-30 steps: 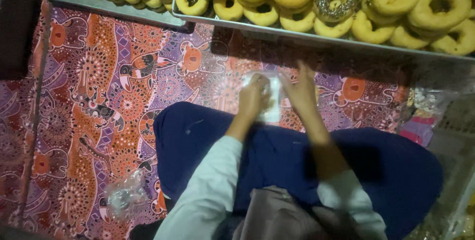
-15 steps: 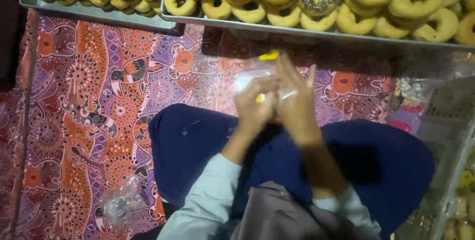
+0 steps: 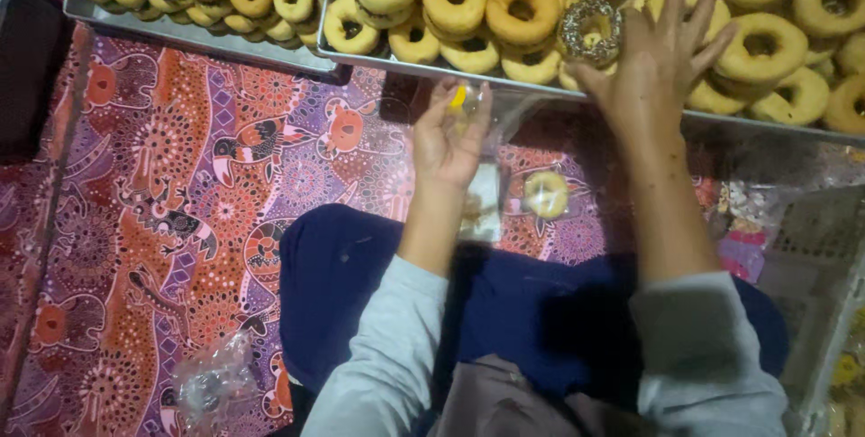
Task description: The person sits on a patterned floor mat and repeatedly picks donuts from a metal tray. They place each donut into a small clear plastic bag, seal it, and set the packaged donut aside. The person handles donuts one at a time throughout the clip.
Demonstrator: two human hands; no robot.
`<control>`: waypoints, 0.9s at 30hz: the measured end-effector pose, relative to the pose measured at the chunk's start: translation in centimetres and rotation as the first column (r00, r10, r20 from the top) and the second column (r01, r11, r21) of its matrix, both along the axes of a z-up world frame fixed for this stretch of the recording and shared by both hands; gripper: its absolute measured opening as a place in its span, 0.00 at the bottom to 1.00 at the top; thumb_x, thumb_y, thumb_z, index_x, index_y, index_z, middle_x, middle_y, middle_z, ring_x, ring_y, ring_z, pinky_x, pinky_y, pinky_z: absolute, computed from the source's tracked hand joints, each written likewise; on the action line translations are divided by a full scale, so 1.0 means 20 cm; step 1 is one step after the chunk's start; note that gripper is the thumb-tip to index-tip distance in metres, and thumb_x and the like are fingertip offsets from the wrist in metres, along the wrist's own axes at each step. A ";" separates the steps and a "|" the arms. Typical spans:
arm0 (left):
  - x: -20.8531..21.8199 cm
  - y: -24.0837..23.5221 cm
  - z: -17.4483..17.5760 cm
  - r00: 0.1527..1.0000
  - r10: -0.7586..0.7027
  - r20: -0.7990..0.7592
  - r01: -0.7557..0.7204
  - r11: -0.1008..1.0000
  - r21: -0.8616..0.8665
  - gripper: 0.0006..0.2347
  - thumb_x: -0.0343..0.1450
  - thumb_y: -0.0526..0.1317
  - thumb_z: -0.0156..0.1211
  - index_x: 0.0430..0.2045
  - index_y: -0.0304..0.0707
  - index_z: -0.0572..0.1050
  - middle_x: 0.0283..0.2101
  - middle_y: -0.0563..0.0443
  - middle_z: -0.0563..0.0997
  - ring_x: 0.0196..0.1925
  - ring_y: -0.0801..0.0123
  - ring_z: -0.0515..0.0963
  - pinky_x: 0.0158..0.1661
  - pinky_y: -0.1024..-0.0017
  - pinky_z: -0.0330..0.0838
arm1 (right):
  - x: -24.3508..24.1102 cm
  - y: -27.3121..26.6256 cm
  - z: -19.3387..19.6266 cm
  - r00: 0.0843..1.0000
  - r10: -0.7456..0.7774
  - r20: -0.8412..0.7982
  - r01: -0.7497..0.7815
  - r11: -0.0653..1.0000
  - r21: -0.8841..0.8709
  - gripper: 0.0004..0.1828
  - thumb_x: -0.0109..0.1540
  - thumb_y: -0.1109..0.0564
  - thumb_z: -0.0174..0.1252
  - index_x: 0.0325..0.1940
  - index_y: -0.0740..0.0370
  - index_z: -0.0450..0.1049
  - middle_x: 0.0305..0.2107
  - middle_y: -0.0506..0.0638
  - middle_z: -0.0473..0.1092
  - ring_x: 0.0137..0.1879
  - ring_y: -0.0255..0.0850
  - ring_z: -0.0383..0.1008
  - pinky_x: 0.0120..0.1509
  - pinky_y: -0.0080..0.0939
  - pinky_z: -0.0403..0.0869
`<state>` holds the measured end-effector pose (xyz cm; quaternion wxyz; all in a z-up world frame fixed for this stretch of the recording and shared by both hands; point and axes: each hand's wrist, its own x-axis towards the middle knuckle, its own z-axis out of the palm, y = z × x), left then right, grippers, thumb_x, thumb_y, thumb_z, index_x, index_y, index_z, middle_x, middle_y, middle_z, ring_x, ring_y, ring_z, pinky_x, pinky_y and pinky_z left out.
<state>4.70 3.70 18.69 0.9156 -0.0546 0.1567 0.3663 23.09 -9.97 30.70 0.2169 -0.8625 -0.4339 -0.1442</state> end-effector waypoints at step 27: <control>-0.12 -0.43 0.39 0.932 0.002 -0.363 0.119 0.943 0.311 0.20 0.72 0.48 0.50 0.60 0.51 0.65 0.55 0.56 0.78 0.54 0.69 0.79 0.46 0.61 0.75 | -0.69 -0.11 0.16 0.919 0.256 -0.301 -0.177 0.947 0.267 0.33 0.56 0.57 0.73 0.66 0.59 0.74 0.61 0.51 0.71 0.69 0.46 0.70 0.83 0.62 0.54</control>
